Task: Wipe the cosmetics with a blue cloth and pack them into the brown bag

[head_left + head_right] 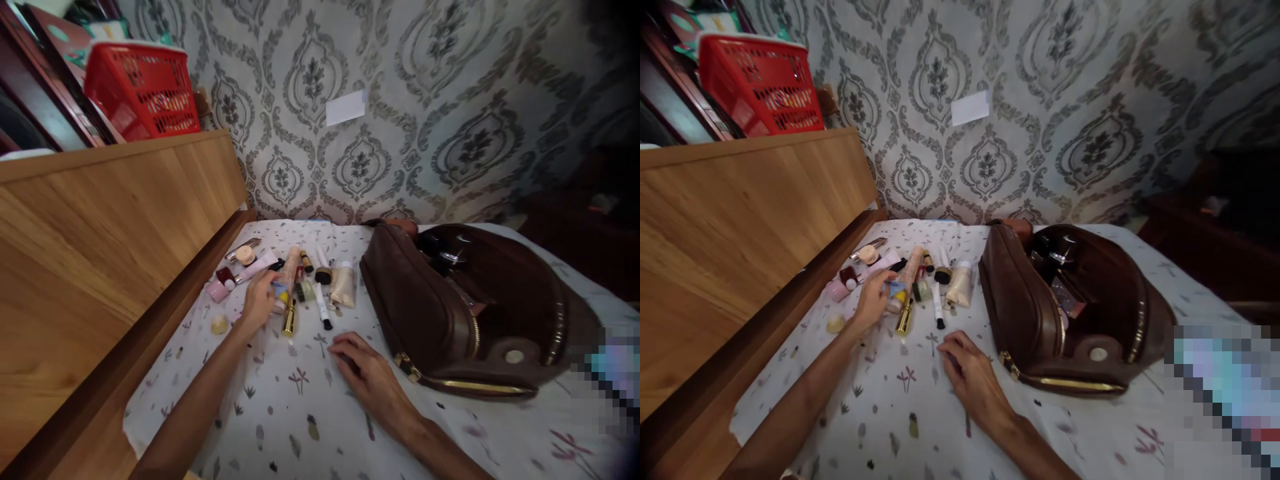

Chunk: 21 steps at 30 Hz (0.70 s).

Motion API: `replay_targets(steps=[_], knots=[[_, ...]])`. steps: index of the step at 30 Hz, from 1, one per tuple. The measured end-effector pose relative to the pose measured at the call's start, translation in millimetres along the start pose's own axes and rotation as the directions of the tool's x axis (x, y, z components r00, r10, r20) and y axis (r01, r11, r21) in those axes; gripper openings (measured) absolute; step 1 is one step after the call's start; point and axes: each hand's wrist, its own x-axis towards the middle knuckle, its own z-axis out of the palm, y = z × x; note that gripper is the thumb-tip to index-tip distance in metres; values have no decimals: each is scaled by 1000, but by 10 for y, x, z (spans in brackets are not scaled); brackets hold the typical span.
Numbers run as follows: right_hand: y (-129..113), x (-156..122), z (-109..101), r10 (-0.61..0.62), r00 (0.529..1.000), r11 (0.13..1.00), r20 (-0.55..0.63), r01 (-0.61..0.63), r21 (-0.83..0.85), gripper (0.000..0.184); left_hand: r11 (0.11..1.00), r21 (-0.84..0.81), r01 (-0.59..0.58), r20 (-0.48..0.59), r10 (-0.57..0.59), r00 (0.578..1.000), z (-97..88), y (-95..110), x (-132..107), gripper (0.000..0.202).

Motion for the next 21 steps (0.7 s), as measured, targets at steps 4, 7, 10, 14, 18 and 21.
replay_targets(steps=[4, 7, 10, 14, 18, 21], knots=[[-14, 8, -18, 2, 1000, 1000, 15, -2, 2, 24, 970, 109, 218, -33, -215, 976, -170, -384, 226, 40], [-14, 11, -25, -3, 1000, 1000, 9, 2, 16, 24, 910, 194, 368, -50, -365, 930, -345, -691, 384, 32], [-5, 14, -21, 13, 1000, 1000, 15, -14, 19, 25, 824, 271, 497, -52, -503, 863, -529, -997, 510, 25], [16, 16, -2, 3, 1000, 1000, 4, -3, 16, 25, 722, 351, 597, -2, -637, 771, -682, -1345, 636, 35], [14, 16, 1, 7, 1000, 1000, 2, -7, 14, 25, 675, 426, 603, 100, -697, 710, -681, -1518, 727, 35], [-10, 16, -15, 14, 1000, 1000, 8, -14, 19, 24, 662, 484, 572, 155, -708, 689, -613, -1531, 792, 37]])
